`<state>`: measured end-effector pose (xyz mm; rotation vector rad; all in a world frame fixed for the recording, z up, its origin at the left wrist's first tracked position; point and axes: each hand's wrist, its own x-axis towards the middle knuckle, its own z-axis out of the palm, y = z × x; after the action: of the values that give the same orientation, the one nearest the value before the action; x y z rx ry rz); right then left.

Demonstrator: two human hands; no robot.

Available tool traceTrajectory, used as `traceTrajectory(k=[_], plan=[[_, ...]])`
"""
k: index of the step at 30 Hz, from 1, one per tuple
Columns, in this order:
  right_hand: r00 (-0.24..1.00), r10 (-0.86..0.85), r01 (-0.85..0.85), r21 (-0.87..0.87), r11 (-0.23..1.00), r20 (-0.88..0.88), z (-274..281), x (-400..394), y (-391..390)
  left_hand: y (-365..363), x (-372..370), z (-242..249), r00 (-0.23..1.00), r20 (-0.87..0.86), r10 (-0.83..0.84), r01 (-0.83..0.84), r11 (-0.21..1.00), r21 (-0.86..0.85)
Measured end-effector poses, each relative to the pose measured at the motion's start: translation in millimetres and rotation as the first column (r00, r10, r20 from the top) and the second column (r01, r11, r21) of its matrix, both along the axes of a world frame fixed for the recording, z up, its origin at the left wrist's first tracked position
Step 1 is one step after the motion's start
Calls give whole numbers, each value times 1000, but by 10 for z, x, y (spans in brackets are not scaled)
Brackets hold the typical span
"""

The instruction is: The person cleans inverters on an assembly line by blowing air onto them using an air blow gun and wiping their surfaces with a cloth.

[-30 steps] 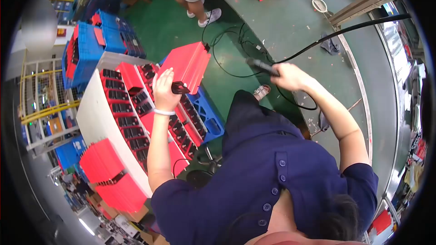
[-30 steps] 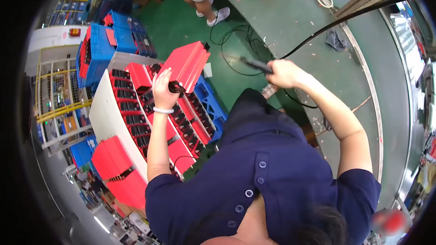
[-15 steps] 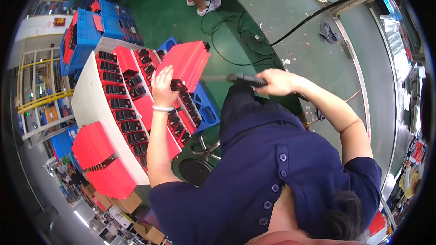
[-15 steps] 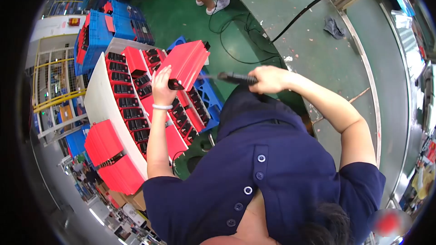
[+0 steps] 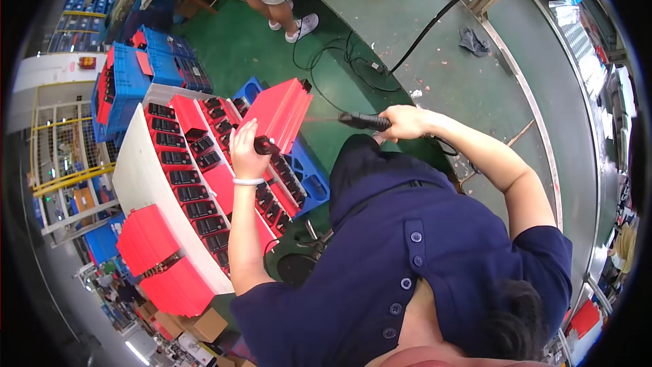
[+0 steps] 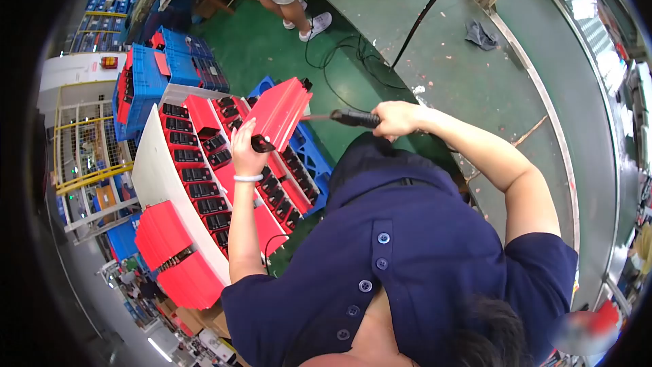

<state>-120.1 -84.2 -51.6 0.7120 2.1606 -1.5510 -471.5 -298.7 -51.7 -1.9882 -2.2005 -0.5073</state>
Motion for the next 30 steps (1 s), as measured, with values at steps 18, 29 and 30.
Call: traceTrajectory(k=[18, 29, 30], plan=[[984, 135, -94, 308, 947, -114, -75, 398, -242, -57, 409, -955, -880, 474, 41, -355, 606, -712], [993, -99, 114, 370, 922, -61, -348, 332, -196, -110, 508, -937, -892, 451, 37, -344, 593, -728], [980, -197, 197, 381, 903, -40, -427, 291, -119, -110, 513, -930, -891, 452, 32, -351, 583, -733]])
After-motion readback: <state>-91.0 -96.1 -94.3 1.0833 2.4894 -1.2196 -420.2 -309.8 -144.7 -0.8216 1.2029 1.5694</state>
